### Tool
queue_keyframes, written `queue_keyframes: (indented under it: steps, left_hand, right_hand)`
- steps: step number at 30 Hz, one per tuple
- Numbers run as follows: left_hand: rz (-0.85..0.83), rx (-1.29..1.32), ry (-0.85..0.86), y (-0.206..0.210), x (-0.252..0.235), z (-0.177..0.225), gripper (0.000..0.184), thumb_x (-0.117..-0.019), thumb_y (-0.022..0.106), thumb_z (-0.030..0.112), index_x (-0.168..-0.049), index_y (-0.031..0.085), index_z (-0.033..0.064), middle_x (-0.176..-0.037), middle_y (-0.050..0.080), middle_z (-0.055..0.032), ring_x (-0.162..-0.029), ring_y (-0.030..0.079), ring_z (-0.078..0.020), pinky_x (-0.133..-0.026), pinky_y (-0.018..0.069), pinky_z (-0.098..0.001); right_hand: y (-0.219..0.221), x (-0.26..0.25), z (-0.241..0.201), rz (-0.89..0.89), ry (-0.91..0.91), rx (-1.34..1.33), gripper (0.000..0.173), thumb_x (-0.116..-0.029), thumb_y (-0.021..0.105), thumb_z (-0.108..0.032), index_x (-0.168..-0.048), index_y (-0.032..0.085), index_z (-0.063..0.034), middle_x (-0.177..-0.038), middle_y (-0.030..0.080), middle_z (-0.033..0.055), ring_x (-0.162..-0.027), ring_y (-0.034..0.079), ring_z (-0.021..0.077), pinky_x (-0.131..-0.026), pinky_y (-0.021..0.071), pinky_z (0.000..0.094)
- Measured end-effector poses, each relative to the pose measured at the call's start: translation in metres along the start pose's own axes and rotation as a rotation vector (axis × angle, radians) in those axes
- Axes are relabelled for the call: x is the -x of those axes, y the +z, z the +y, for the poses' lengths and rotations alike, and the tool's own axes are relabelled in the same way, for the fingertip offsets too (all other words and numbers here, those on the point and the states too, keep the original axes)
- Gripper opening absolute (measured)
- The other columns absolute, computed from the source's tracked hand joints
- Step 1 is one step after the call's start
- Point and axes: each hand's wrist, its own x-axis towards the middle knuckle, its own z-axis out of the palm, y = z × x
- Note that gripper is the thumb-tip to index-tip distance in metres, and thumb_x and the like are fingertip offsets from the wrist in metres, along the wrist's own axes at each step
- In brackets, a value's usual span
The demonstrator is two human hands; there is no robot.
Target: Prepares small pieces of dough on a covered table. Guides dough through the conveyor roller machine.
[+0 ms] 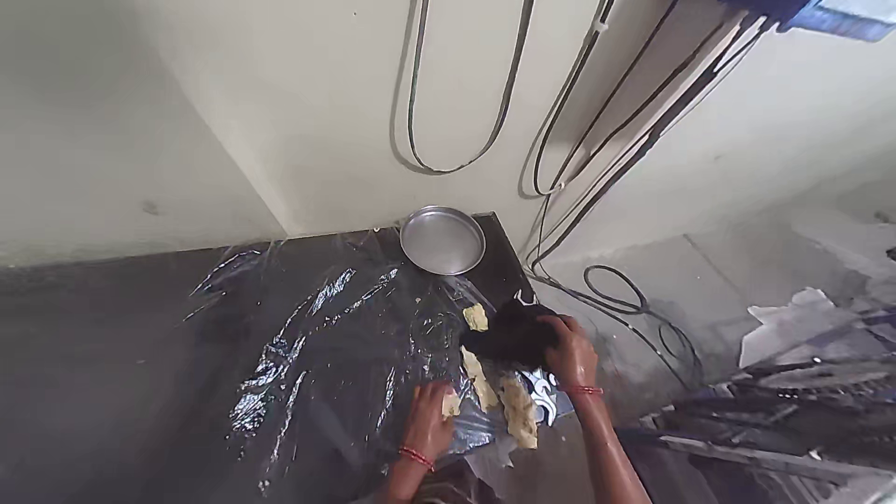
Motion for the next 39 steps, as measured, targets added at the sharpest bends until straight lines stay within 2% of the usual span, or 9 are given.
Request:
queue_keyframes:
  steps: [4,7,10,13,18,23,28,32,39]
  left_hand:
    - [0.033,0.071,0.036,-0.012,0.009,-0.007,0.042,-0.0784,0.073,0.002,-0.119,0.064,-0.0035,-0.134,0.059,-0.0257,-0.128,0.055,-0.0418,-0.108,0.0458,-0.0496]
    - [0.068,0.21,0.073,-0.013,0.013,-0.017,0.056,-0.0795,0.071,-0.004,-0.134,0.057,-0.0039,-0.135,0.054,-0.0318,-0.121,0.059,-0.0435,-0.101,0.052,-0.0489]
    - [0.138,0.503,0.07,-0.009,0.018,-0.031,0.057,-0.0886,0.06,-0.003,-0.145,0.053,-0.0011,-0.143,0.048,-0.0329,-0.126,0.055,-0.0431,-0.104,0.0494,-0.0502]
    - [0.076,0.862,0.02,-0.013,0.02,-0.043,0.047,-0.096,0.046,0.006,-0.141,0.051,-0.0067,-0.141,0.056,-0.0223,-0.125,0.058,-0.0227,-0.105,0.0484,-0.0371]
    - [0.043,1.108,-0.085,-0.025,0.03,-0.036,0.037,-0.1016,0.038,0.01,-0.133,0.05,-0.0045,-0.107,0.063,-0.0034,-0.077,0.061,-0.0018,-0.065,0.052,-0.0186]
    - [-0.057,1.233,-0.212,-0.032,0.027,-0.021,0.03,-0.1085,0.03,0.014,-0.125,0.053,0.0022,-0.082,0.062,0.0029,-0.051,0.05,0.0003,-0.046,0.0433,-0.014]
    - [-0.052,1.338,-0.353,-0.026,0.026,0.002,0.043,-0.1121,0.027,0.036,-0.139,0.046,0.0091,-0.109,0.063,-0.0026,-0.094,0.064,-0.0096,-0.079,0.0563,-0.0297]
    - [-0.069,1.51,-0.484,-0.019,0.024,0.006,0.028,-0.1105,0.035,0.023,-0.123,0.055,0.008,-0.092,0.071,-0.0032,-0.076,0.07,-0.0097,-0.064,0.0596,-0.0262]
    - [-0.102,1.504,-0.408,-0.031,0.022,-0.013,0.021,-0.1071,0.039,0.007,-0.127,0.044,0.0135,-0.081,0.058,-0.0015,-0.043,0.043,-0.0009,-0.035,0.0338,-0.014]
  right_hand:
    - [0.01,0.012,-0.025,-0.189,0.059,0.066,0.07,-0.0741,0.08,0.001,-0.141,0.062,-0.0092,-0.156,0.039,0.0334,-0.143,0.034,0.0577,-0.109,0.034,0.0739]
    - [0.026,0.04,-0.069,-0.348,0.055,0.021,0.036,-0.0961,0.067,-0.018,-0.13,0.067,-0.005,-0.137,0.059,0.0257,-0.126,0.058,0.0438,-0.104,0.0496,0.0587]
    - [0.063,0.063,-0.097,-0.58,0.188,0.006,0.045,-0.1059,0.053,-0.03,-0.144,0.056,-0.0058,-0.142,0.058,0.0233,-0.123,0.062,0.0441,-0.1,0.0504,0.0619]
    - [0.108,0.076,-0.097,-0.411,0.219,-0.044,0.06,-0.1002,0.064,-0.027,-0.153,0.047,-0.0045,-0.144,0.053,0.0302,-0.129,0.054,0.0512,-0.104,0.0476,0.0622]
    - [0.109,0.084,-0.098,-0.359,0.297,-0.262,0.046,-0.0966,0.065,-0.011,-0.14,0.058,-0.001,-0.138,0.057,0.0292,-0.122,0.062,0.0435,-0.105,0.0512,0.0534]
    - [0.106,0.117,-0.109,-0.295,0.311,-0.617,0.039,-0.0928,0.067,-0.005,-0.131,0.065,0.0031,-0.129,0.064,0.0255,-0.119,0.064,0.0361,-0.106,0.0496,0.0489]
    - [0.068,0.155,-0.15,-0.262,0.206,-0.723,0.047,-0.0965,0.065,-0.013,-0.14,0.057,0.0048,-0.131,0.062,0.027,-0.119,0.064,0.0357,-0.105,0.051,0.0458]
    - [0.042,0.162,-0.136,-0.33,-0.014,-0.777,0.038,-0.1036,0.054,-0.011,-0.138,0.061,0.0046,-0.138,0.06,0.0267,-0.125,0.062,0.0337,-0.108,0.0489,0.0442]
    - [0.082,0.141,-0.034,-0.07,0.505,-0.201,0.051,-0.0953,0.066,-0.013,-0.146,0.058,-0.0075,-0.141,0.053,0.0326,-0.132,0.049,0.0522,-0.11,0.0433,0.0583]
